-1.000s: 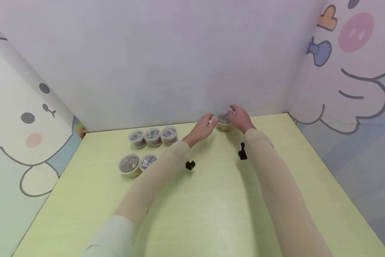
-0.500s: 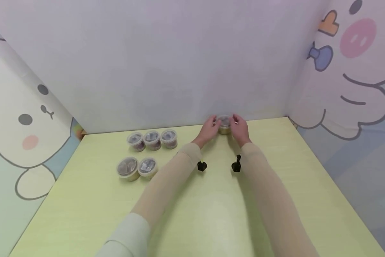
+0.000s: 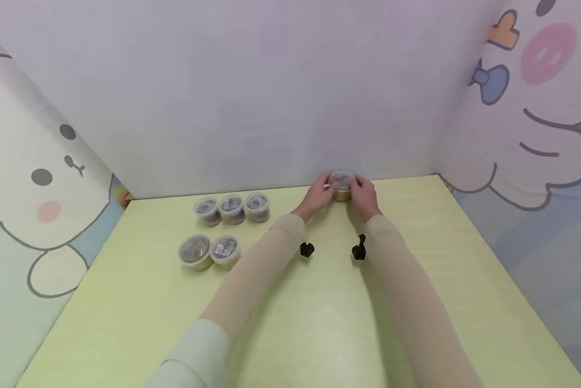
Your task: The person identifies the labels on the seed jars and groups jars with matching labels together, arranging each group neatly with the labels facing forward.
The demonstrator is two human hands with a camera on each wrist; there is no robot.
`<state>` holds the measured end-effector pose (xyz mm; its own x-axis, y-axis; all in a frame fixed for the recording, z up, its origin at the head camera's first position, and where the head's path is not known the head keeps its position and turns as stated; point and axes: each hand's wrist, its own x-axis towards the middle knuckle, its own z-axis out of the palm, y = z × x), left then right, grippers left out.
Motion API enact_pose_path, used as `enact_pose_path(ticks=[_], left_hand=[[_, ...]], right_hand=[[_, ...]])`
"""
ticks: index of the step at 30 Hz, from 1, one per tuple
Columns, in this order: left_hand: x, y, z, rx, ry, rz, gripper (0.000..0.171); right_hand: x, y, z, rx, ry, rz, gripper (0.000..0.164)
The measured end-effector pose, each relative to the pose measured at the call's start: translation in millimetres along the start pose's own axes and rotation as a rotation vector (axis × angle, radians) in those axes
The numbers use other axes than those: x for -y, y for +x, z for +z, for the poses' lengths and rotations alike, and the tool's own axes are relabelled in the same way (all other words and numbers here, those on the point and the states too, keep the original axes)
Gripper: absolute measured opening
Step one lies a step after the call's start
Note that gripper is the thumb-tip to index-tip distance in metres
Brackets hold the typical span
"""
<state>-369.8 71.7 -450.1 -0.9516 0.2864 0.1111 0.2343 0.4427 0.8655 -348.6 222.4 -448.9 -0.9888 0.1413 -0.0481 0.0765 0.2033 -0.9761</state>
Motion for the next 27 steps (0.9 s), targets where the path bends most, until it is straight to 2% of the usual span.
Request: enact_pose_path(ticks=[9, 17, 24, 27], left_hand=[[-0.9, -3.2, 1.7, 0.043, 0.042, -0.005, 0.044], [-2.4, -4.8, -3.7, 0.021, 0.024, -0.044, 0.047], [-2.4, -4.0, 0.3, 0.057, 0.018, -0.054, 0.05], [-2.8, -5.1, -2.3, 0.034, 0.02, -0.074, 0.051]], right_hand=[[-2, -10, -1, 0.012, 0.065, 0.053, 0.059], [1, -10, 1, 0.061, 0.103, 0.043, 0.06], [7, -13, -7, 0.095, 0.195, 0.092, 0.059], [5, -10, -5, 0.115, 0.188, 0.089, 0.06]])
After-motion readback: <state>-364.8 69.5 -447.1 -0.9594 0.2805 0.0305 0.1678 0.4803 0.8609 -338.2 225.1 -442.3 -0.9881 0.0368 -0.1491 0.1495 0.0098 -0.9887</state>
